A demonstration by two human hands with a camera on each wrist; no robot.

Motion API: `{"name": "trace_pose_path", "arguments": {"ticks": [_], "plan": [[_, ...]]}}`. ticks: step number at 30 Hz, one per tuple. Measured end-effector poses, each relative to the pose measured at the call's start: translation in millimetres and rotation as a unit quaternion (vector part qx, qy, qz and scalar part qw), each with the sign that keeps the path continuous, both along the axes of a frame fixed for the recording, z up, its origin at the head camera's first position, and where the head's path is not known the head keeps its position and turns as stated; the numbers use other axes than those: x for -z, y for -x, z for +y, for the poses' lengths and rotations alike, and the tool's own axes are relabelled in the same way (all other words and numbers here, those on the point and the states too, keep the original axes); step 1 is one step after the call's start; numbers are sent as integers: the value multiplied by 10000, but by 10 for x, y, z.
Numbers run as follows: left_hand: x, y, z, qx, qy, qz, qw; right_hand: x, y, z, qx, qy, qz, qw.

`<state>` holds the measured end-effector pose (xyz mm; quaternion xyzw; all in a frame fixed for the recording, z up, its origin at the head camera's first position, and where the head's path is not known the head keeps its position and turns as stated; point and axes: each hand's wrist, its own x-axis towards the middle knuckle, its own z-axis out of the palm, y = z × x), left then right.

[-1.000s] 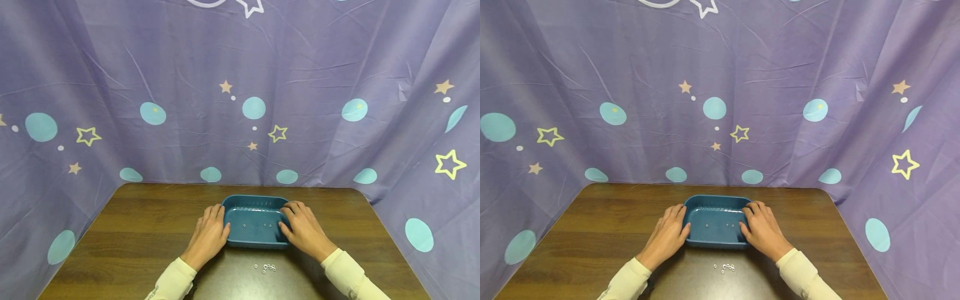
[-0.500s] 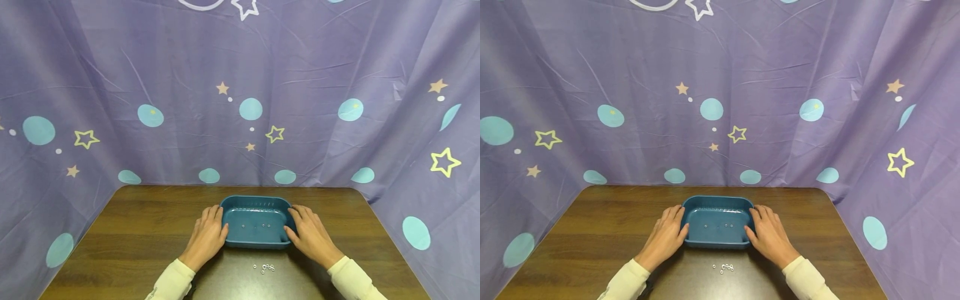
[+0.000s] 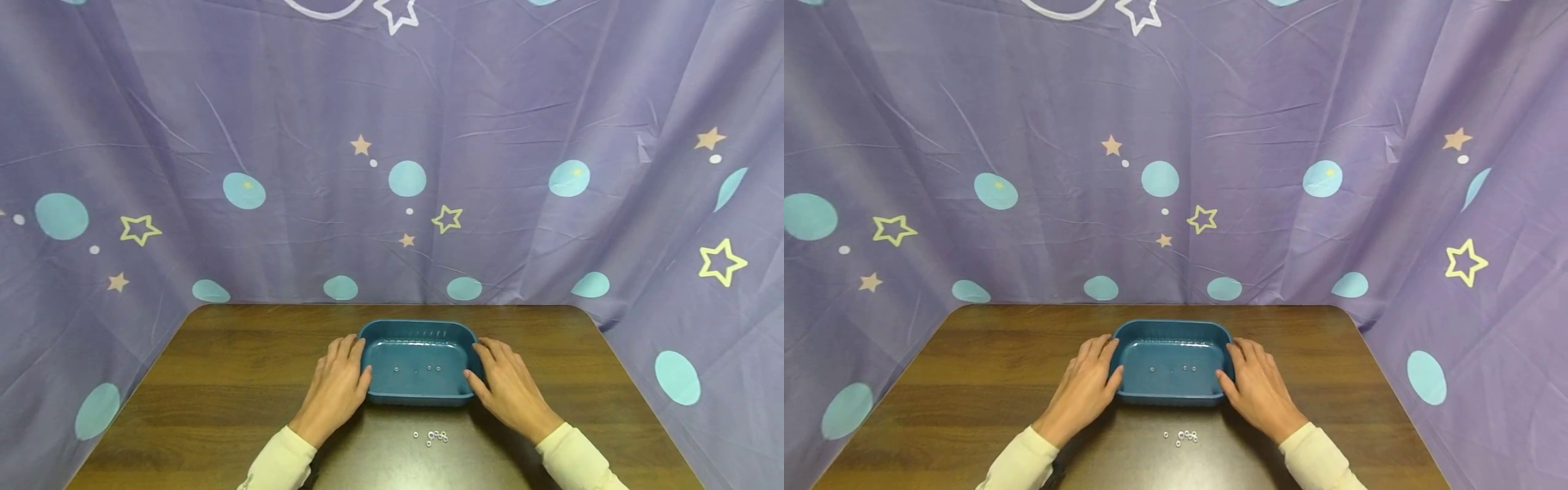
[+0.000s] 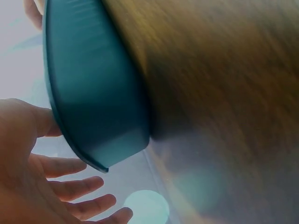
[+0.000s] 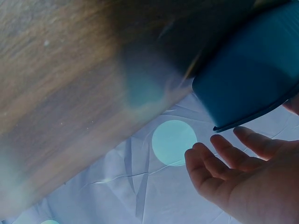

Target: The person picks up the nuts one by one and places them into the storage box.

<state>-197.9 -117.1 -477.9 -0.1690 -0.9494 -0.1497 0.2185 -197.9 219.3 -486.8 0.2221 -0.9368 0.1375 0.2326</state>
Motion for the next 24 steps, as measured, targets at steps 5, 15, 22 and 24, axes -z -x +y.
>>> {"name": "trace_pose_path", "arguments": {"ticks": [5, 15, 22, 24], "plan": [[-113, -106, 44, 138, -10, 166, 9998, 16, -9, -5, 91, 31, 84, 9999], [-377, -412, 252, 903, -272, 919, 9913, 32, -23, 1, 188, 64, -66, 9998], [-421, -569, 369, 1070, -132, 879, 9903, 41, -18, 1, 208, 73, -103, 9997], [-415, -591, 388, 1088, -138, 858, 9903, 46, -16, 0, 218, 69, -104, 9997]]}}
